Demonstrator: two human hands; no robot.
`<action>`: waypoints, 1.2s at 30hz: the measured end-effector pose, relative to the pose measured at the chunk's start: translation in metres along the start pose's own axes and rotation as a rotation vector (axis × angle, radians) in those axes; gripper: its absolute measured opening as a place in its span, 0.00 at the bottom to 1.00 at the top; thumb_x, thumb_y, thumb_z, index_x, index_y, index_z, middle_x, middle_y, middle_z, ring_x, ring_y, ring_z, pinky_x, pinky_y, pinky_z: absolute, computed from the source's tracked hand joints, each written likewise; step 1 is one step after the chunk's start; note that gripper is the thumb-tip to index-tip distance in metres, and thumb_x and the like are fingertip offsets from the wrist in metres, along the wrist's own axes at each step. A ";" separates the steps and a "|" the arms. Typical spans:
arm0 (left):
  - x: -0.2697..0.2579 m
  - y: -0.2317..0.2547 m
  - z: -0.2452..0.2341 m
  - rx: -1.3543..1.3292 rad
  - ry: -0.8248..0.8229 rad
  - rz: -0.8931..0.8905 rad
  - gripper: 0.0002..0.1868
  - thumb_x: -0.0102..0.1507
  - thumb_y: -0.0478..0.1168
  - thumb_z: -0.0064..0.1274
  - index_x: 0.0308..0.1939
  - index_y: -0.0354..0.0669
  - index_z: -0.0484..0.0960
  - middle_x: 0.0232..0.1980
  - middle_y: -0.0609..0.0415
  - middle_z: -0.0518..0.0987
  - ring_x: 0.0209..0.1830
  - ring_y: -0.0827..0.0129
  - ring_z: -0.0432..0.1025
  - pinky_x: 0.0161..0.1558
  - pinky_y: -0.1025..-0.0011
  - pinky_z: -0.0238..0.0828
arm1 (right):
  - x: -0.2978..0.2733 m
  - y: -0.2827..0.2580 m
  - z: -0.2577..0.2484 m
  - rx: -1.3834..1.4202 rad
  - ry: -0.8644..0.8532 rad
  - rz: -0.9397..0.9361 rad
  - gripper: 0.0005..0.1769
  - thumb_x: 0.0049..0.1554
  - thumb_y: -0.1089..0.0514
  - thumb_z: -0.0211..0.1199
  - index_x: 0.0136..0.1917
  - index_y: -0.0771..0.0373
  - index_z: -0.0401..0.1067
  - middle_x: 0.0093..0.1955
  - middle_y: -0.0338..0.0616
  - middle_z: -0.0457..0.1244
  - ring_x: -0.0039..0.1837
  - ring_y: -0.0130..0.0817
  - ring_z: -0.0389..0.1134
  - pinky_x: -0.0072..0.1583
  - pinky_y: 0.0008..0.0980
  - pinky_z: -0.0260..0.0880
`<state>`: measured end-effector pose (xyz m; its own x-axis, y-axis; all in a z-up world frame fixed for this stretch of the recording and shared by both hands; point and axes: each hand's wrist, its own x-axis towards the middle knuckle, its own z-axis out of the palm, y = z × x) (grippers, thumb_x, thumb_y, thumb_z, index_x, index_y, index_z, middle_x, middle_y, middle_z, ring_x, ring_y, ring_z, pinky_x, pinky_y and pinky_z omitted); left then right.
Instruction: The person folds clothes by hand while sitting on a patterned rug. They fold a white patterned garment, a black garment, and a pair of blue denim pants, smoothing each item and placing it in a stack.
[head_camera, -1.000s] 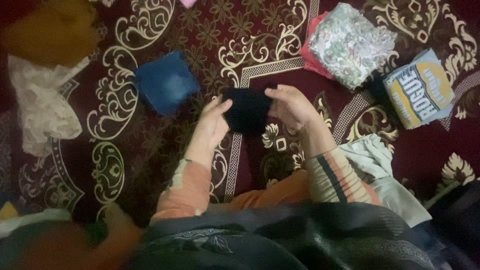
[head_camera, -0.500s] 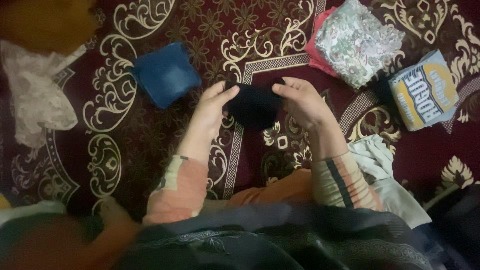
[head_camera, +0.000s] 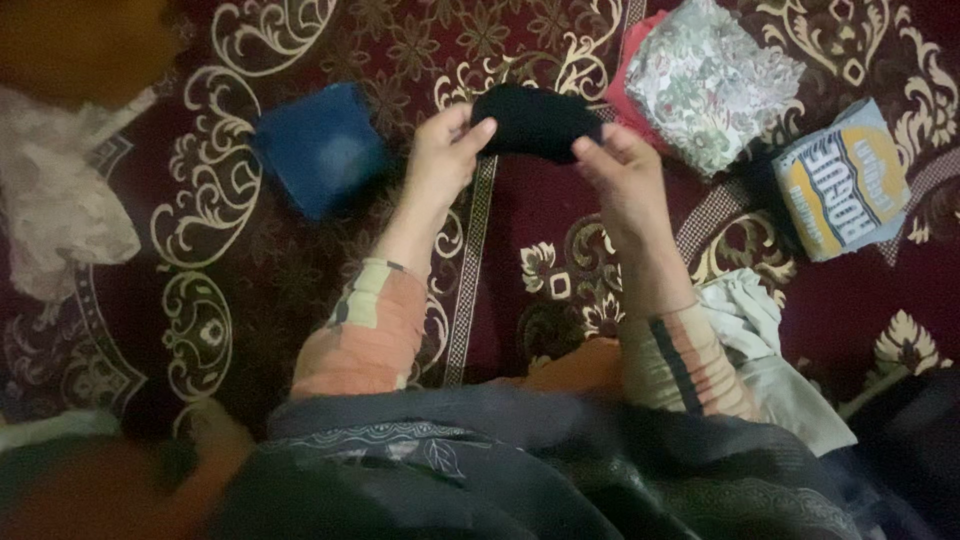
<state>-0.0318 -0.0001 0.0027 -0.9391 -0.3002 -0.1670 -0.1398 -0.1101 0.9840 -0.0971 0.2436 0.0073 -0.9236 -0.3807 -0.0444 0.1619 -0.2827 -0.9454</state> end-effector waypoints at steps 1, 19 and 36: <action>-0.002 -0.008 -0.001 -0.010 0.012 -0.040 0.13 0.70 0.38 0.58 0.55 0.33 0.80 0.30 0.61 0.70 0.19 0.82 0.58 0.20 0.78 0.54 | 0.004 0.010 -0.009 -0.217 -0.027 0.106 0.11 0.59 0.55 0.71 0.50 0.63 0.75 0.45 0.37 0.67 0.47 0.27 0.64 0.53 0.27 0.66; -0.082 -0.179 -0.003 0.274 0.151 -0.249 0.22 0.63 0.37 0.60 0.58 0.32 0.74 0.51 0.46 0.79 0.20 0.71 0.75 0.28 0.74 0.72 | 0.005 0.092 0.000 -1.184 -0.268 0.608 0.35 0.53 0.34 0.70 0.44 0.73 0.81 0.37 0.57 0.70 0.40 0.43 0.72 0.46 0.42 0.72; -0.103 -0.146 -0.014 0.115 0.060 -0.262 0.33 0.61 0.28 0.57 0.70 0.44 0.67 0.70 0.43 0.72 0.28 0.78 0.74 0.23 0.79 0.67 | 0.022 0.126 0.002 -0.272 0.014 0.376 0.16 0.60 0.57 0.67 0.58 0.68 0.75 0.44 0.35 0.67 0.40 0.26 0.60 0.41 0.26 0.59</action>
<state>0.0895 0.0331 -0.1249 -0.8467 -0.3313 -0.4162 -0.4129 -0.0839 0.9069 -0.0960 0.1979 -0.1123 -0.8233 -0.4001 -0.4026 0.3909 0.1147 -0.9133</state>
